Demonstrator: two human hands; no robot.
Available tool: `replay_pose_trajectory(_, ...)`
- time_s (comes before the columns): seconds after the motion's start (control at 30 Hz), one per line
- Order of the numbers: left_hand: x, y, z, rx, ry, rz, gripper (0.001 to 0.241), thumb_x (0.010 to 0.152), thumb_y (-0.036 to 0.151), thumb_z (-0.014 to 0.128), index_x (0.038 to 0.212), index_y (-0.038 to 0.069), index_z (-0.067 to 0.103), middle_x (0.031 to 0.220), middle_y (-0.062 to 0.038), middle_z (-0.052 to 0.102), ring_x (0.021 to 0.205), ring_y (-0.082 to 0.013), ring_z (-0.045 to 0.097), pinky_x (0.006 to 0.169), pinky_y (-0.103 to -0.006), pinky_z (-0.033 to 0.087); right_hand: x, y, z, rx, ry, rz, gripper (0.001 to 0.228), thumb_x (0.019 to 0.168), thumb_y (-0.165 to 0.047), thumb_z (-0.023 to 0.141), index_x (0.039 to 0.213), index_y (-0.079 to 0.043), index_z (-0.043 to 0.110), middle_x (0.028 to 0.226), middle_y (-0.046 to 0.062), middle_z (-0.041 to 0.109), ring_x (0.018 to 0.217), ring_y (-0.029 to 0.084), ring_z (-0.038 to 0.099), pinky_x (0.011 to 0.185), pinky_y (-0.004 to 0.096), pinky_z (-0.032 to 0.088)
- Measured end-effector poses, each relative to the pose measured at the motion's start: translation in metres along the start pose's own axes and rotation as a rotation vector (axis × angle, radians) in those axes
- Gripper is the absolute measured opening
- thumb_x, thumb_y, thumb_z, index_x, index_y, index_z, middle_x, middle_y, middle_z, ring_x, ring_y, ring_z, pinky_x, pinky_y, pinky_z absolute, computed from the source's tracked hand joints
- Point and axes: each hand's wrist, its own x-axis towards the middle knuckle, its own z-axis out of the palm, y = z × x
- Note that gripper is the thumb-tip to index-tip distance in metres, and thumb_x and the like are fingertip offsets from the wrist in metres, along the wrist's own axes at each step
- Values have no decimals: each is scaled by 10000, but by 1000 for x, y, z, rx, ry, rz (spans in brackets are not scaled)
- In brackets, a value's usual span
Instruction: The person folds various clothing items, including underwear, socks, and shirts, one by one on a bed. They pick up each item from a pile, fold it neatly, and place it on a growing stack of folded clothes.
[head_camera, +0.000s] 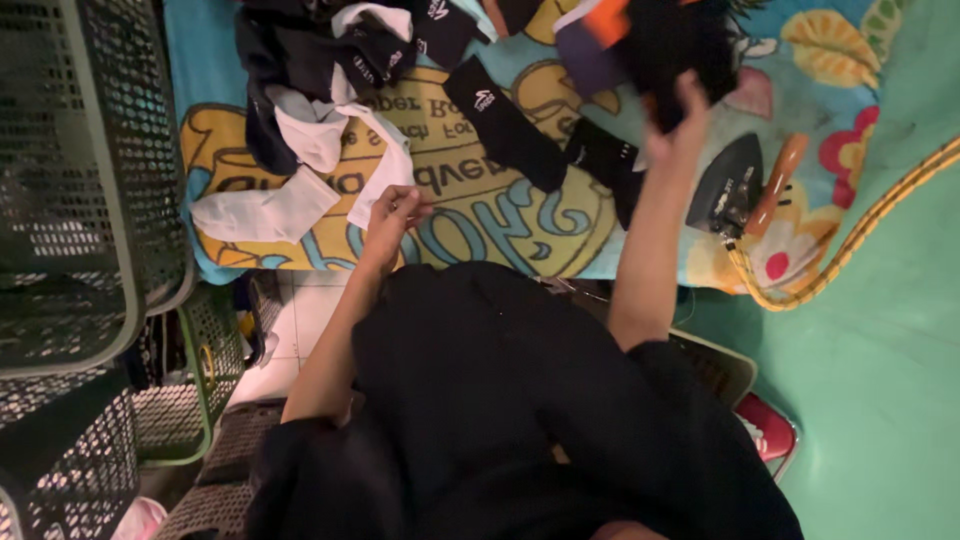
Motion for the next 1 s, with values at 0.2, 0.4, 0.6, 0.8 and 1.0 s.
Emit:
replay_pose_trajectory(0.2,2,-10,-9,72,74,114,228,1020,238,643,1130,39,633,1011,-65,735,931,-154,712,808,-293,548,37,4,-5,-140,103,-154,492,836,-5,817,1271,-29,589,1189,170,666,1015,335,689,827,466,610)
replay_pose_trajectory(0.4,-15,-7,-11,490,445,280,139,979,117,694,1036,1,644,875,-115,719,772,-192,698,718,-331,546,26,10,-16,-403,336,-200,766,765,-1,812,1410,-70,406,1242,177,619,1040,342,660,819,505,602)
replay_pose_trajectory(0.6,-6,11,-50,806,732,555,232,976,97,702,1146,-16,591,1092,-216,634,1045,-367,621,920,-453,495,-29,35,30,-1334,537,-988,821,797,-228,920,1353,124,428,1257,279,598,1137,385,609,1027,505,483)
replay_pose_trajectory(0.8,63,47,-128,1068,1004,649,766,995,342,764,1429,-172,397,1474,-398,386,1375,-539,373,1159,-558,295,-183,195,125,-1508,-478,-544,511,765,-232,861,1159,-33,605,1195,197,625,1117,376,595,970,480,464)
replay_pose_trajectory(1.0,105,78,-166,916,699,561,490,991,245,717,1316,-81,549,1224,-303,647,1153,-475,613,984,-521,481,-267,260,178,-1505,-1115,-598,466,681,-132,819,1123,-103,674,1220,153,606,1102,407,565,941,481,451)
